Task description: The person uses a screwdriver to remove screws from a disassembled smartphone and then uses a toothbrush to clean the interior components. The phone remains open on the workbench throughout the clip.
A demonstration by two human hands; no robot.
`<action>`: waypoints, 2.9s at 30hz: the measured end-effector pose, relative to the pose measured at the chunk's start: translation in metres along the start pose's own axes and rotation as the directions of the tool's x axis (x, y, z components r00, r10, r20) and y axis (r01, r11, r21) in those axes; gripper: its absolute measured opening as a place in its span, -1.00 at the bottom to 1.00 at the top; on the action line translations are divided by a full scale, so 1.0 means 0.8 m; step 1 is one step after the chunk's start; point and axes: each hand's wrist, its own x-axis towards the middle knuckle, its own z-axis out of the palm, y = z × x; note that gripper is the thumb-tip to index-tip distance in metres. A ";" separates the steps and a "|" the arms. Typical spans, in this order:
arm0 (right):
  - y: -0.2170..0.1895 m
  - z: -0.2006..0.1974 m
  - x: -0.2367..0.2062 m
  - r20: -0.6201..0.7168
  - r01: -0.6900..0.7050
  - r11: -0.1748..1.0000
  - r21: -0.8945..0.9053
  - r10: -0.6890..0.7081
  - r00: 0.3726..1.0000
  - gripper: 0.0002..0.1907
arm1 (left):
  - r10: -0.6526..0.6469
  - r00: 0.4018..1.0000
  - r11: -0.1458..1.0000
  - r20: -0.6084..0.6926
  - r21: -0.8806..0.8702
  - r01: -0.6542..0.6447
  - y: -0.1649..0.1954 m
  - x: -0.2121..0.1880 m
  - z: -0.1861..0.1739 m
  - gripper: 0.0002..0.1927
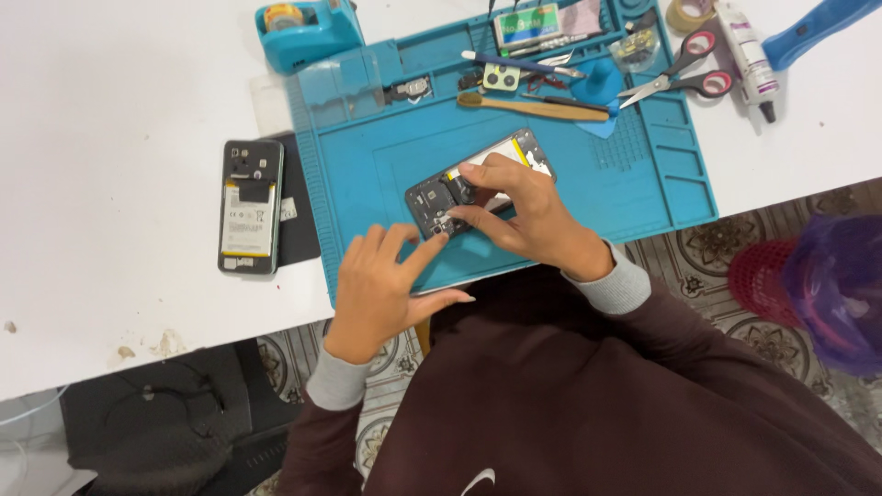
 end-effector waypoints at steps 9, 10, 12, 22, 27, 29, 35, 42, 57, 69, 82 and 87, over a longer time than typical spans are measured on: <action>-0.008 0.007 -0.019 0.018 0.067 0.993 0.101 -0.069 0.997 -0.36 | 0.006 0.996 0.997 -0.087 0.074 0.001 0.001 -0.033 0.030 -0.36; -0.007 0.007 -0.018 0.028 0.088 0.987 0.131 -0.093 0.995 -0.37 | -0.001 0.996 0.998 -0.085 0.066 0.006 0.001 -0.032 0.030 -0.36; -0.007 0.004 -0.018 0.067 0.086 0.989 0.118 -0.095 0.993 -0.37 | -0.002 0.997 0.996 -0.076 0.094 0.009 0.003 -0.031 0.033 -0.39; -0.008 -0.011 -0.036 0.091 0.137 0.988 -0.072 -0.131 0.987 -0.31 | -0.010 0.994 0.998 -0.109 0.066 0.017 0.020 -0.024 0.030 -0.43; -0.017 -0.013 -0.028 0.080 0.019 0.995 0.097 -0.027 0.996 -0.41 | 0.002 0.992 0.997 -0.129 0.082 0.009 0.021 -0.026 0.030 -0.43; -0.017 -0.013 -0.025 0.070 0.027 1.000 0.014 -0.028 0.997 -0.39 | 0.017 0.990 0.993 -0.140 0.114 -0.001 0.021 -0.027 0.033 -0.43; -0.019 -0.005 -0.022 0.123 0.137 0.989 0.050 -0.142 0.982 -0.45 | -0.036 0.985 0.995 -0.168 0.090 0.051 0.021 -0.023 0.044 -0.41; -0.032 -0.005 -0.015 0.069 0.114 0.989 -0.095 -0.108 0.992 -0.43 | -0.149 0.984 0.988 -0.096 0.032 0.153 0.028 -0.009 0.040 -0.41; -0.021 -0.012 -0.020 0.008 0.143 0.989 -0.028 -0.143 0.990 -0.42 | -0.231 0.972 0.971 -0.041 -0.066 0.228 0.032 0.012 0.028 -0.38; -0.013 -0.006 -0.065 -0.005 0.069 0.997 -0.017 -0.069 0.998 -0.33 | -0.051 0.988 0.987 -0.145 0.141 0.072 0.035 -0.019 0.038 -0.32; -0.026 0.005 -0.050 -0.187 0.038 0.999 -0.012 -0.039 0.982 -0.34 | -0.043 0.982 0.995 -0.184 0.082 0.059 0.031 -0.022 0.037 -0.39; -0.027 0.008 -0.054 -0.116 0.109 0.991 0.073 -0.100 0.988 -0.31 | -0.006 0.976 0.995 -0.217 0.096 0.027 0.027 -0.027 0.040 -0.40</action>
